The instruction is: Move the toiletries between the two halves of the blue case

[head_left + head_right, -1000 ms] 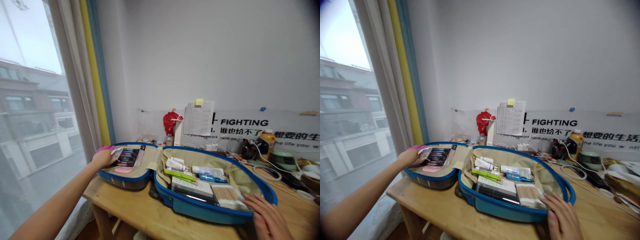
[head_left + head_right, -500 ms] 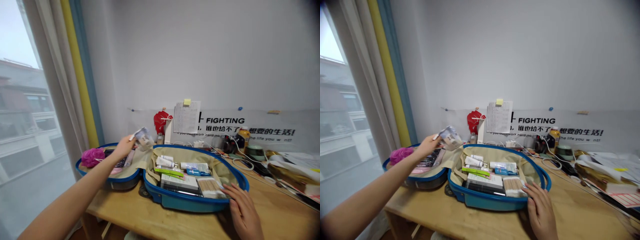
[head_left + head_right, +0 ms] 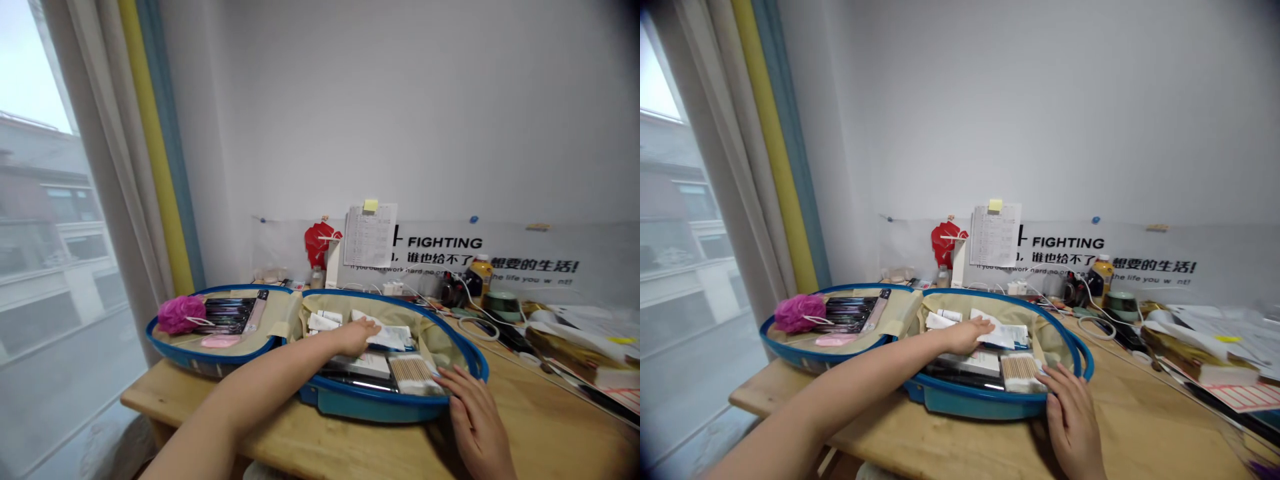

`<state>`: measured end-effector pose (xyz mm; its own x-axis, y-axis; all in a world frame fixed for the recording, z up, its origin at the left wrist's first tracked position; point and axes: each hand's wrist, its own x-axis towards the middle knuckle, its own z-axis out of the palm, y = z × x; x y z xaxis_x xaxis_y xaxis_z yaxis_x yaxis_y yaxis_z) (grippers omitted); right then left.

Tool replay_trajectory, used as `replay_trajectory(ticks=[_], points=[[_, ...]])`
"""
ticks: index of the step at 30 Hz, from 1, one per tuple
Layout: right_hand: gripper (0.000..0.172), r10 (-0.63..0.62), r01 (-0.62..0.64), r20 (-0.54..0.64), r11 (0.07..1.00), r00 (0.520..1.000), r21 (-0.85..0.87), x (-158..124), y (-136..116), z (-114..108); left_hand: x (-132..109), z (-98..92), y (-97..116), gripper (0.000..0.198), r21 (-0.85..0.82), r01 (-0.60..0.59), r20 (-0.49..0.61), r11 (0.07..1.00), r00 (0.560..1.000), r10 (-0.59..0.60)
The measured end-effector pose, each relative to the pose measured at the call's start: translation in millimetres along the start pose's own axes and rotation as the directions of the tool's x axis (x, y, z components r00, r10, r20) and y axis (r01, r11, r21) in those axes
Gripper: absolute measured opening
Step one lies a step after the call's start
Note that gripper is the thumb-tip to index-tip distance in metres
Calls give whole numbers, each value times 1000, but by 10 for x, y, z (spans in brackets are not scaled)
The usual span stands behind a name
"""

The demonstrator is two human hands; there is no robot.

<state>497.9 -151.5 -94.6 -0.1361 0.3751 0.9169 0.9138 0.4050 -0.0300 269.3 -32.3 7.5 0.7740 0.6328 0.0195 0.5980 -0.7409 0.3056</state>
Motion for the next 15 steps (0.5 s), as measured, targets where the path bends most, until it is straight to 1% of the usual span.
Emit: replay_trajectory(ticks=[3,5,7,9,11,13,15], points=[[31,-1,1,-5,1000,1000,-2,-10,27,13,-36,37,-23,72,66,-9,128,998,992,0],[31,0,0,-3,1000,1000,-2,-21,47,27,-68,23,-19,74,94,-4,171,996,985,-12],[32,14,-14,3,1000,1000,11,-38,68,45,-122,-29,-7,74,101,-3,176,995,984,-15],[34,43,-43,15,999,999,24,-59,88,64,-229,-115,-14,73,93,-5,130,996,991,-7],[36,63,-64,27,998,998,26,-79,106,79,-413,-232,-75,67,84,22,30,996,999,-24],[35,50,-50,21,998,999,26,-93,119,86,-683,-372,-221,60,81,108,-89,991,991,-101],[34,21,-22,13,999,1000,26,-98,127,85,-1025,-530,-451,56,79,256,-182,963,954,-239]])
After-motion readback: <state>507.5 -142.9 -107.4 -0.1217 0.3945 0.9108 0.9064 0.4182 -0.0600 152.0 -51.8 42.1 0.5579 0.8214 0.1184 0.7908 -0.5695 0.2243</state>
